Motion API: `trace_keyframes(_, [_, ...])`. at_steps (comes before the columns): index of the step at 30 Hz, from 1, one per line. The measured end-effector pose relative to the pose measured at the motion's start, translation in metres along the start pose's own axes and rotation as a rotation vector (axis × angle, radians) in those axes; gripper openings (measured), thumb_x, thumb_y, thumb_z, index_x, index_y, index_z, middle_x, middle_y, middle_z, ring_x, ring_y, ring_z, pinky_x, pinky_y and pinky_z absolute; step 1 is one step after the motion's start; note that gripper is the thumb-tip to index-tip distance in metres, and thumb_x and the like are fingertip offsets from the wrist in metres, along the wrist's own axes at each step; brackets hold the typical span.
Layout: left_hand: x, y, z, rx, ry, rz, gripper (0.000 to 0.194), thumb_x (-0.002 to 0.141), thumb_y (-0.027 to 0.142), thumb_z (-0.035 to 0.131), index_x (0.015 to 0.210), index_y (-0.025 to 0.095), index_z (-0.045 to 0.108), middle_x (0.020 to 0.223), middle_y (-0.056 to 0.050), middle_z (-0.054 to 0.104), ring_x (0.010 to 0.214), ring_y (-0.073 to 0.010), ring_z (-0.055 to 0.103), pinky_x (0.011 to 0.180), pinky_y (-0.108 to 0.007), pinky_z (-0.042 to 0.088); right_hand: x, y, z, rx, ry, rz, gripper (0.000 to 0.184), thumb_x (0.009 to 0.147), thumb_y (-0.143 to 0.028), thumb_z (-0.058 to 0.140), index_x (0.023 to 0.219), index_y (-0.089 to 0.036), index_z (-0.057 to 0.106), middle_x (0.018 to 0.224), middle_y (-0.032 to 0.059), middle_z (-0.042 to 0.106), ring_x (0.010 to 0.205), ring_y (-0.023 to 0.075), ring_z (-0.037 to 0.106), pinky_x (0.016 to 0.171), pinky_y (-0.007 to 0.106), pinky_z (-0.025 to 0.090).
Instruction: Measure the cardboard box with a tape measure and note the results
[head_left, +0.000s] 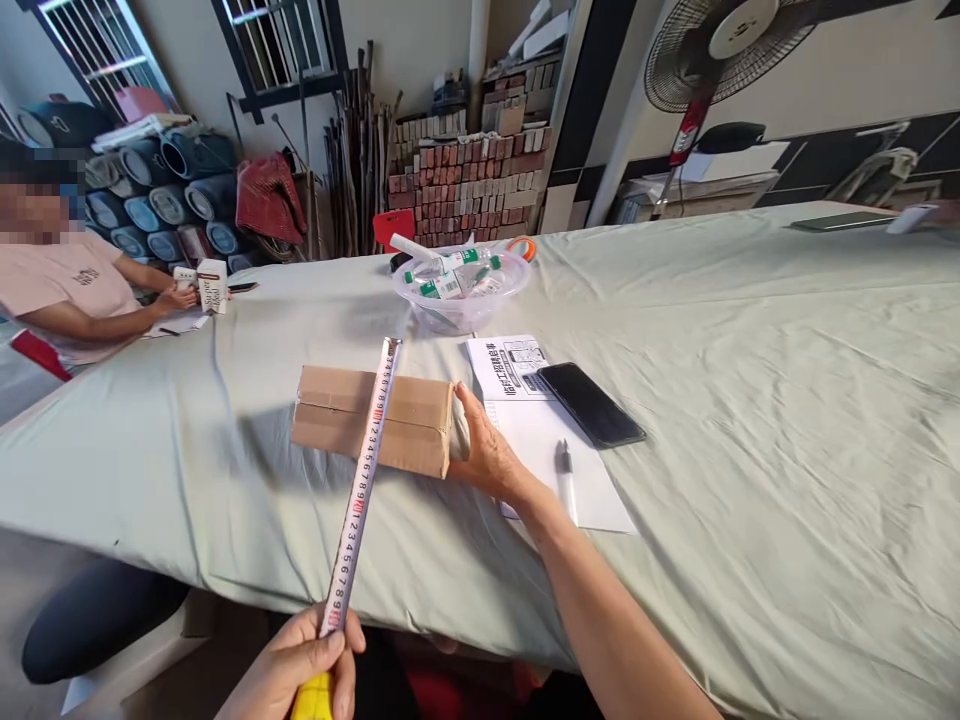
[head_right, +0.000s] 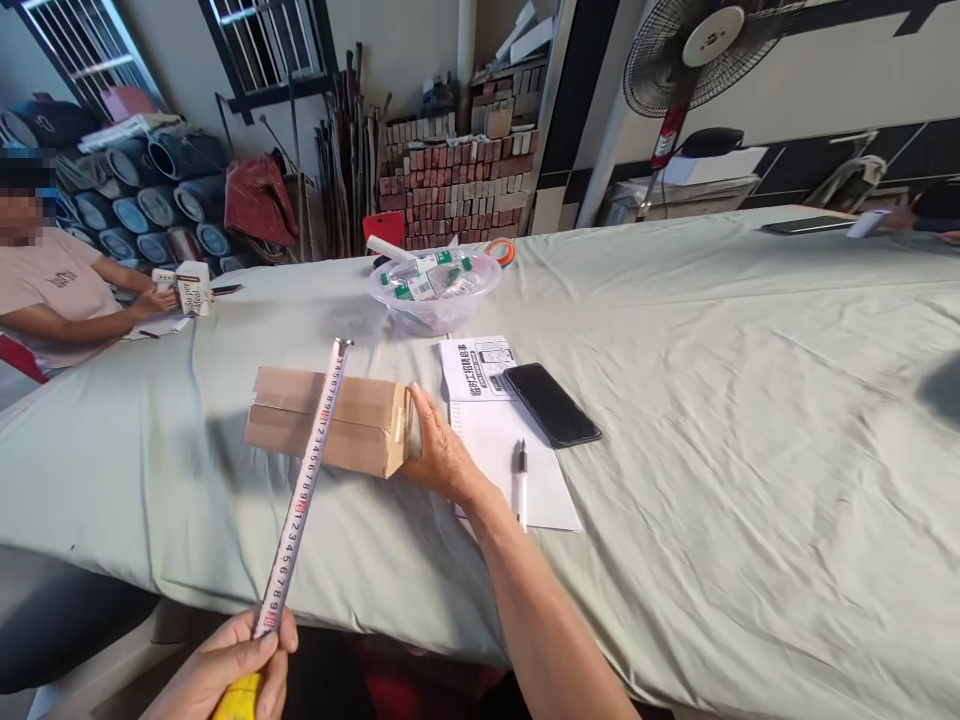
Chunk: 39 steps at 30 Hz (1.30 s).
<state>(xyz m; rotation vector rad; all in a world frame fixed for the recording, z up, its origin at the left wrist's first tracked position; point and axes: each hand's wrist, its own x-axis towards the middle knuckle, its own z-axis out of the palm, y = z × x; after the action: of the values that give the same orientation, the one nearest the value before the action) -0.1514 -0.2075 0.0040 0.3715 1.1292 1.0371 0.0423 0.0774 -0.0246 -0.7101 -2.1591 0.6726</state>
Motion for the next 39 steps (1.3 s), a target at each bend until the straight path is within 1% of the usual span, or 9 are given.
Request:
trace_keyframes(6, [0.003, -0.025, -0.018, 0.123, 0.073, 0.013, 0.037, 0.079, 0.053, 0.070, 0.088, 0.018, 0.065, 0.060, -0.004, 0.062, 0.050, -0.0132, 0.051, 0.052, -0.024, 0.035, -0.001, 0.001, -0.003, -0.032, 0.000, 0.019, 0.114, 0.069, -0.013, 0.070, 0.156, -0.028, -0.002, 0.162, 0.0164, 0.015, 0.148, 0.0324, 0.024, 0.115, 0.052, 0.034])
trace_keyframes(9, [0.004, -0.035, -0.021, 0.193, 0.122, 0.023, 0.044, 0.075, 0.060, 0.070, 0.086, 0.017, 0.063, 0.058, -0.004, 0.062, 0.050, -0.0135, 0.052, 0.051, -0.023, 0.033, -0.001, 0.000, -0.007, -0.023, -0.012, 0.033, 0.115, 0.067, -0.011, 0.069, 0.156, -0.027, -0.002, 0.162, 0.0163, 0.014, 0.148, 0.0323, 0.023, 0.116, 0.051, 0.032])
trace_keyframes(12, [0.004, -0.037, -0.012, 0.182, 0.139, 0.021, 0.047, 0.073, 0.063, 0.071, 0.085, 0.018, 0.062, 0.056, -0.004, 0.061, 0.048, -0.0134, 0.051, 0.049, -0.023, 0.033, 0.000, -0.002, -0.009, -0.007, -0.012, 0.032, 0.113, 0.067, -0.012, 0.070, 0.156, -0.027, 0.000, 0.161, 0.0165, 0.017, 0.148, 0.0321, 0.023, 0.116, 0.052, 0.031])
trace_keyframes(19, [-0.001, -0.029, 0.020, 0.155, 0.216, 0.072, 0.039, 0.078, 0.055, 0.070, 0.089, 0.019, 0.060, 0.062, -0.001, 0.060, 0.053, -0.0125, 0.051, 0.054, -0.023, 0.038, 0.000, -0.004, -0.009, 0.019, -0.012, 0.041, 0.114, 0.068, -0.015, 0.072, 0.156, -0.026, 0.000, 0.161, 0.0172, 0.016, 0.147, 0.0323, 0.024, 0.115, 0.051, 0.033])
trace_keyframes(23, [-0.002, -0.027, 0.024, 0.215, 0.214, 0.093, 0.040, 0.081, 0.057, 0.065, 0.090, 0.018, 0.059, 0.063, -0.002, 0.060, 0.055, -0.0137, 0.051, 0.057, -0.024, 0.037, 0.000, -0.002, -0.009, 0.037, -0.012, 0.035, 0.113, 0.070, -0.018, 0.073, 0.156, -0.025, 0.000, 0.161, 0.0163, 0.017, 0.148, 0.0317, 0.021, 0.117, 0.051, 0.029])
trace_keyframes(27, [-0.006, -0.024, 0.021, 0.327, 0.148, 0.096, 0.042, 0.086, 0.058, 0.057, 0.095, 0.018, 0.059, 0.067, -0.002, 0.059, 0.058, -0.0143, 0.050, 0.060, -0.026, 0.037, -0.001, 0.000, -0.010, 0.173, 0.004, 0.032, 0.110, 0.072, -0.032, 0.077, 0.156, -0.029, 0.006, 0.161, 0.0132, 0.017, 0.149, 0.0333, 0.018, 0.118, 0.055, 0.024])
trace_keyframes(32, [-0.011, 0.001, 0.005, 0.610, 0.066, 0.052, 0.047, 0.085, 0.063, 0.052, 0.094, 0.017, 0.060, 0.066, -0.002, 0.060, 0.059, -0.0144, 0.048, 0.059, -0.026, 0.036, -0.003, -0.002, -0.020, 0.524, -0.037, 0.170, 0.100, 0.076, -0.045, 0.075, 0.155, -0.038, 0.013, 0.161, 0.0060, 0.022, 0.148, 0.0330, 0.022, 0.114, 0.058, 0.029])
trace_keyframes(35, [-0.013, 0.030, -0.012, 0.752, 0.071, 0.031, 0.045, 0.084, 0.061, 0.055, 0.093, 0.018, 0.063, 0.067, -0.002, 0.062, 0.059, -0.0146, 0.048, 0.058, -0.024, 0.037, -0.004, -0.005, -0.033, 0.685, -0.119, 0.218, 0.097, 0.076, -0.046, 0.075, 0.154, -0.040, 0.017, 0.160, 0.0044, 0.028, 0.146, 0.0319, 0.027, 0.112, 0.055, 0.032])
trace_keyframes(39, [-0.015, 0.073, -0.036, 0.850, 0.090, 0.019, 0.041, 0.084, 0.056, 0.058, 0.094, 0.017, 0.067, 0.068, -0.003, 0.063, 0.060, -0.0161, 0.052, 0.058, -0.024, 0.040, -0.006, -0.007, -0.051, 0.732, -0.190, 0.282, 0.091, 0.074, -0.046, 0.076, 0.151, -0.042, 0.027, 0.157, 0.0030, 0.034, 0.143, 0.0336, 0.032, 0.110, 0.055, 0.034])
